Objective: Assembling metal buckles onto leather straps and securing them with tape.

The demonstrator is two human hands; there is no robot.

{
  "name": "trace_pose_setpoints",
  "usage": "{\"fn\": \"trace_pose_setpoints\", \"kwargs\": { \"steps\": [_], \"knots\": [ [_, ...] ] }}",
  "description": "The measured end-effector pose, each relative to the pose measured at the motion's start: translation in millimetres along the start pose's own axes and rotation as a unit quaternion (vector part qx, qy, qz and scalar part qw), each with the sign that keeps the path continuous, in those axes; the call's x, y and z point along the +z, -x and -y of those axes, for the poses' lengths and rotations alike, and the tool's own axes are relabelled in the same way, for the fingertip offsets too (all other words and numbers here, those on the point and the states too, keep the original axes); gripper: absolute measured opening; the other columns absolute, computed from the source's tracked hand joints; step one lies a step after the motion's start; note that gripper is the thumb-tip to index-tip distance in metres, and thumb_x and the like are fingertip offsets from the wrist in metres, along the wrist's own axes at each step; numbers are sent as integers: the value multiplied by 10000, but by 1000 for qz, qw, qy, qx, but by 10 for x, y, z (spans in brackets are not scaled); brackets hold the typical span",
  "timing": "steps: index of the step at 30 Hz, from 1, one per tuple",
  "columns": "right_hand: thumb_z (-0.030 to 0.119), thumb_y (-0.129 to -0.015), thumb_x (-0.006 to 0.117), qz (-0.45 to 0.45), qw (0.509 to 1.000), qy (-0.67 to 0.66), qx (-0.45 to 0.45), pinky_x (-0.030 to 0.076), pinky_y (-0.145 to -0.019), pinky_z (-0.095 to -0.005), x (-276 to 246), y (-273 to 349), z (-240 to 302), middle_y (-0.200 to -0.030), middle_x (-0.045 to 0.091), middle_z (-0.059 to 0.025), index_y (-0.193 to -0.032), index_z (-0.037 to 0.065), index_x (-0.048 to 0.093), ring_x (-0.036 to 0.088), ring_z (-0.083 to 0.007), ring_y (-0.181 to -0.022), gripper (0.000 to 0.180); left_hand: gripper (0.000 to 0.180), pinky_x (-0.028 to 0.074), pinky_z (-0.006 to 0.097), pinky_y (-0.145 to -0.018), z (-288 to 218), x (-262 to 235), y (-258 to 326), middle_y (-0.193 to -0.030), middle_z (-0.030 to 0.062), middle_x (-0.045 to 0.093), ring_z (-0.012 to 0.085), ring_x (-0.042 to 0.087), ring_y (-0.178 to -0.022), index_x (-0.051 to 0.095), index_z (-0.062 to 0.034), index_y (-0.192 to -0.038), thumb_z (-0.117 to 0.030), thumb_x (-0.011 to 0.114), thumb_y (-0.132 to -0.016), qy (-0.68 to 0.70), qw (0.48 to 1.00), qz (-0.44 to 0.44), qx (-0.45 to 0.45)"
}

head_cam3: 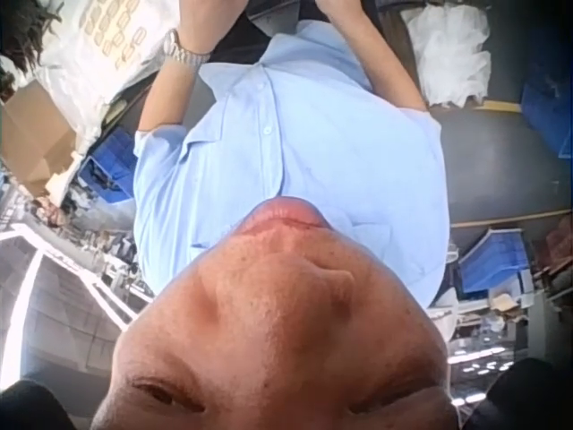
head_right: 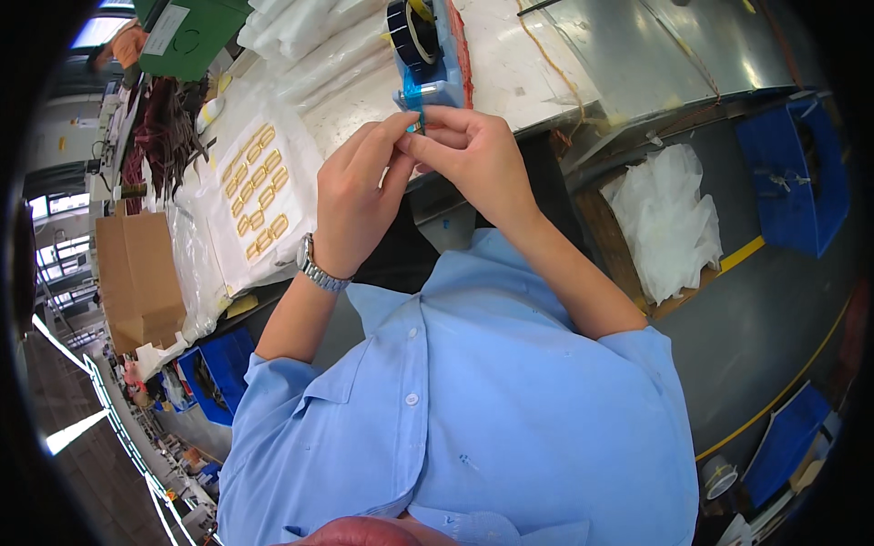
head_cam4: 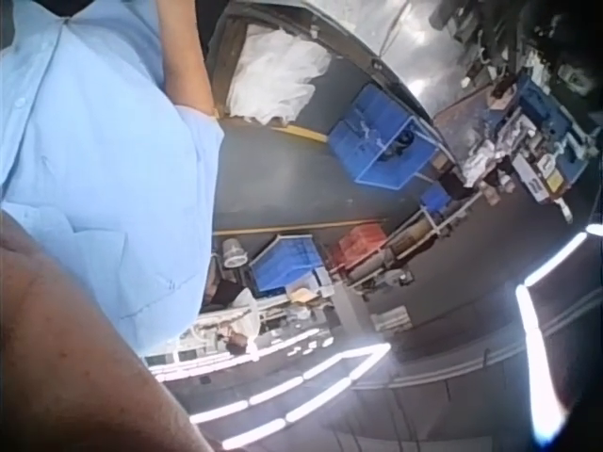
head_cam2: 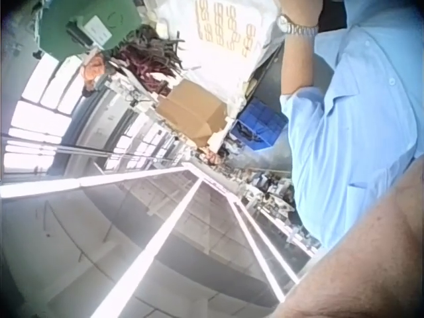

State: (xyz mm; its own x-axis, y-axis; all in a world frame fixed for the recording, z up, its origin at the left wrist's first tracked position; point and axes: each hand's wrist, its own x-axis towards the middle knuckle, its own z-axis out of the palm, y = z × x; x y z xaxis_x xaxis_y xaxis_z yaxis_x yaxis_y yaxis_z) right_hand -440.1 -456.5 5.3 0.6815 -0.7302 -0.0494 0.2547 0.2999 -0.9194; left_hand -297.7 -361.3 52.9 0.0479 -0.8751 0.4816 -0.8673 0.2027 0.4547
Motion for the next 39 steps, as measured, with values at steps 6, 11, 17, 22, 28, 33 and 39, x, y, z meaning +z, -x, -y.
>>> {"fn": "trace_pose_setpoints", "kwargs": {
  "steps": [6,11,17,22,28,33,39],
  "knots": [
    [186,-1014,727,-11,995,-5,95,623,-786,-263,-77,-34,-95,-989,801,-114,-1224,-64,750,762,-134,-858,327,320,574,421,-741,143,91,28,-955,154,693,350,702,-854,667,-13,-1201,5,712,-885,28,997,66,2],
    [141,-1044,691,32,993,100,56,594,-842,-268,47,407,-10,-1027,777,-105,-1301,-81,701,740,-138,-921,340,302,599,394,-775,-7,82,495,-1000,174,716,330,735,-881,686,-9,-1212,-7,709,-911,137,986,22,-94],
    [-61,-968,687,118,973,194,36,531,-884,-248,-230,521,-17,-1112,722,-76,-1429,-92,612,672,-111,-960,468,213,586,286,-624,-156,34,700,-817,91,701,152,731,-652,690,25,-1170,24,683,-957,374,911,-26,-173],
    [-31,-968,723,205,939,274,24,528,-806,-224,23,398,-31,-1025,728,-49,-1399,-86,646,659,-86,-874,441,271,582,368,-720,-110,-141,983,-878,137,704,235,736,-800,678,8,-1178,-53,736,-920,279,945,-38,-165],
    [-35,-947,724,229,868,436,-66,536,-772,-264,179,393,36,-968,736,-70,-1382,-71,652,659,-106,-818,442,292,563,429,-792,31,-322,1011,-959,152,665,324,684,-917,661,8,-1089,-146,770,-866,1,1000,6,-22],
    [-40,-964,702,194,822,506,-178,551,-799,-296,133,307,-117,-1007,745,-92,-1410,-59,620,678,-145,-838,454,203,540,432,-753,154,-288,950,-896,117,668,327,681,-885,667,-41,-933,-188,766,-835,-87,996,9,8],
    [-15,-1016,648,114,917,362,-123,566,-849,-296,266,247,-145,-1130,759,-142,-1539,13,524,705,-146,-908,538,291,497,433,-889,611,-323,713,-975,86,658,306,643,-999,674,-71,-990,-204,832,-785,-117,988,-91,-46]
  ]
}}
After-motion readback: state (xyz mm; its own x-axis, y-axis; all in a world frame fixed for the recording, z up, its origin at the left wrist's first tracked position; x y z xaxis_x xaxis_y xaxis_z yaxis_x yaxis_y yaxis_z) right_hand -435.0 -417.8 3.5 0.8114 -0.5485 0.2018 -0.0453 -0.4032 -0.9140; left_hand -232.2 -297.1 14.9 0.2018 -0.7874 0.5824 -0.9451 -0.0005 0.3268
